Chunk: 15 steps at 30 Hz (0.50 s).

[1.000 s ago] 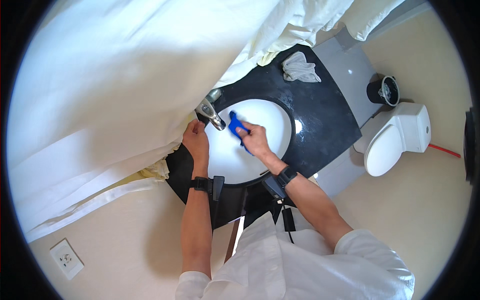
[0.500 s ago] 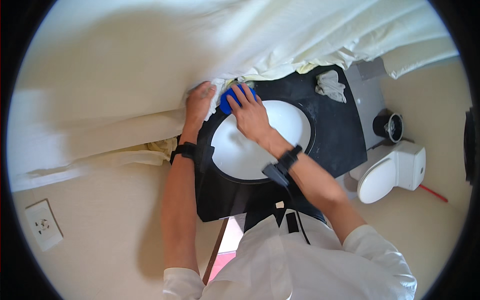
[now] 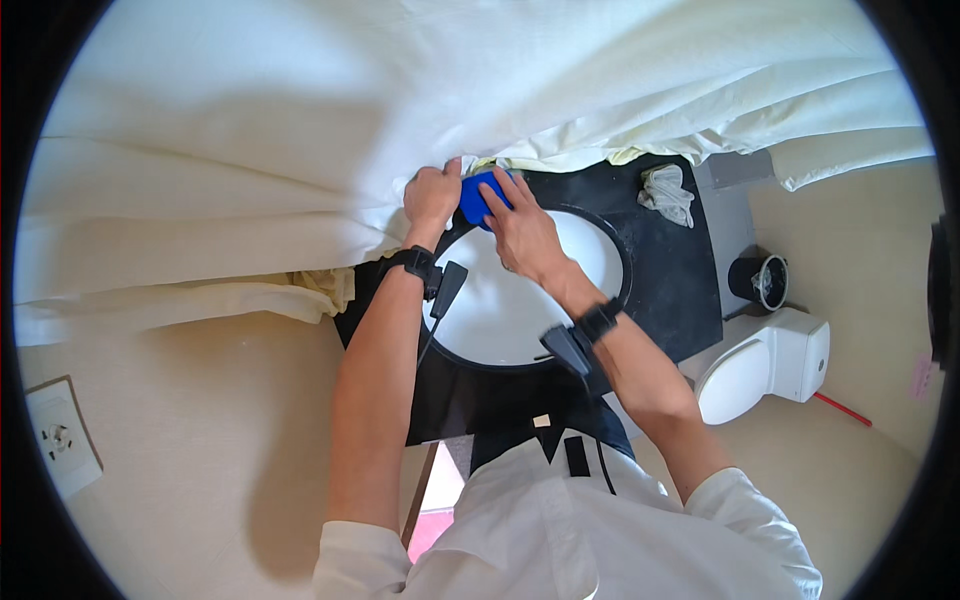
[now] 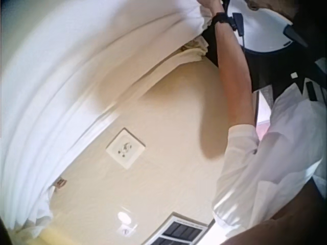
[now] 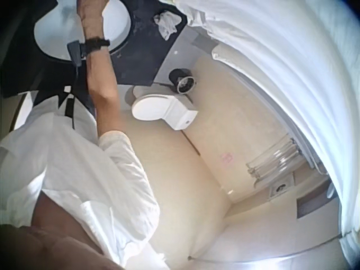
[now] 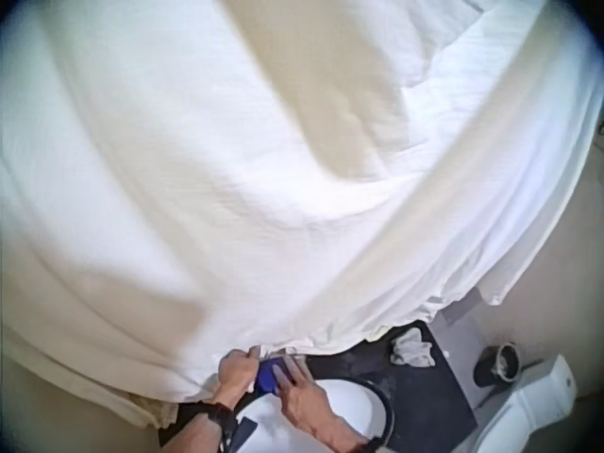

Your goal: Cleaning the countertop, faucet, and doorframe in a bathroom using a blue cloth.

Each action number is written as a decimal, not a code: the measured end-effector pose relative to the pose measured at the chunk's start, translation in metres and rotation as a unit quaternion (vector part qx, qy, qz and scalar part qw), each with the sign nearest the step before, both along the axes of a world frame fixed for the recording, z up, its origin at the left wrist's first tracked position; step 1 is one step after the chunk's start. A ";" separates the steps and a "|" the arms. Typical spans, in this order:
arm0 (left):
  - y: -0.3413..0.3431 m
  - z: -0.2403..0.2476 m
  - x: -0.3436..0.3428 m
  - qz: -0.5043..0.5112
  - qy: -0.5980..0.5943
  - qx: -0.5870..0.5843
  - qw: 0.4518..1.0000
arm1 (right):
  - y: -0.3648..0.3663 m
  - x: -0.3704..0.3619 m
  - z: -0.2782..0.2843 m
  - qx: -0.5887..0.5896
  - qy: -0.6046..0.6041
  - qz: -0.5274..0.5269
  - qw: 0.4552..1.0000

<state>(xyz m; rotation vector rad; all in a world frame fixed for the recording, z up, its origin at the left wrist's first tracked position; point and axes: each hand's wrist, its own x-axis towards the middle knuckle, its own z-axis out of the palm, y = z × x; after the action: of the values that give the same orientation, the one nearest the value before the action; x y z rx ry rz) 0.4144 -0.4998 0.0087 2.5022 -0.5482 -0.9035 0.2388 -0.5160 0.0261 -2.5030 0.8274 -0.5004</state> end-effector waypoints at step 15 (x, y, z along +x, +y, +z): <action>0.032 -0.005 -0.004 0.056 0.338 -0.262 0.902 | -0.044 0.024 0.012 0.249 0.012 -0.045 0.967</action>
<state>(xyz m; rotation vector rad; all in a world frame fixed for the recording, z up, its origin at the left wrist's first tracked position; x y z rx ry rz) 0.4100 -0.4675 0.0033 1.5836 -0.3412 -1.2850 0.2624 -0.5604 0.0377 -2.0205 0.9445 -0.2488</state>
